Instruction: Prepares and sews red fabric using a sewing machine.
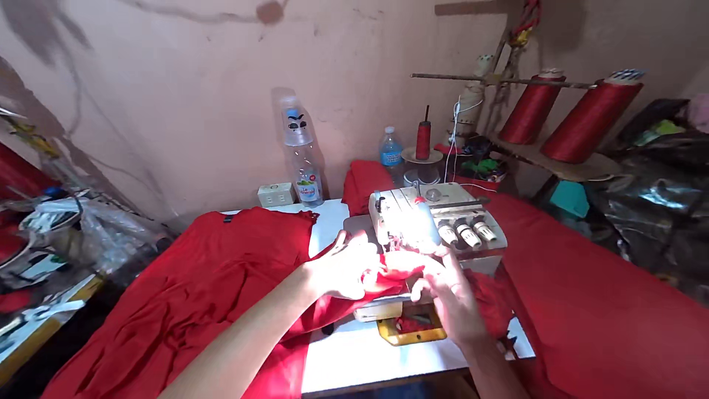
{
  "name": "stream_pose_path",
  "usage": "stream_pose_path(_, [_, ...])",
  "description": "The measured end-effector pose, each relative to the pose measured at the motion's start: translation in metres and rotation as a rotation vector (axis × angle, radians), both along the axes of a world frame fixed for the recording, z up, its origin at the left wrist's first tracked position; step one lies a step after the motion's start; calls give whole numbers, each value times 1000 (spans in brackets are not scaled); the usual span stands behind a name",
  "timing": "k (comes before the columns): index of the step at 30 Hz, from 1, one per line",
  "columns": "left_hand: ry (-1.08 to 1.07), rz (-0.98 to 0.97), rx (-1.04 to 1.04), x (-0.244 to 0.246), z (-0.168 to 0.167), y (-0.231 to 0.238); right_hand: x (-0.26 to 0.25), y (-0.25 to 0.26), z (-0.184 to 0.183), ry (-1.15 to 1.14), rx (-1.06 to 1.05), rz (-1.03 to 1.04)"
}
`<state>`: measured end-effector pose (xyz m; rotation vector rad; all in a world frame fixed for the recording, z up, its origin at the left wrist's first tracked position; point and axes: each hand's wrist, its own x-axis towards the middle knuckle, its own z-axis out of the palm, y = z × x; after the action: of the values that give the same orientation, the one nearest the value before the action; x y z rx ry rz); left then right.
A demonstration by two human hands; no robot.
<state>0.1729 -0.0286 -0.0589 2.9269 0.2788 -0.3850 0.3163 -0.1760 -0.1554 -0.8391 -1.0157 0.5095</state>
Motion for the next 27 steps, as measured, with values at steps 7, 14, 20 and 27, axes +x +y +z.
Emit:
stream_pose_path(7, [-251,-47,-174,-5,-1,-10,-24,4,-19,-32,60,-32])
stream_pose_path(14, [-180,-38,-93,-9,5,-16,-18,2,-29,-117,45,2])
stream_pose_path(20, [-102,32,105,-5,24,-26,-13,-4,-29,-296,-201,21])
stream_pose_path(27, [-126,5,-130,-10,17,-19,-18,1,-21,-164,-202,129])
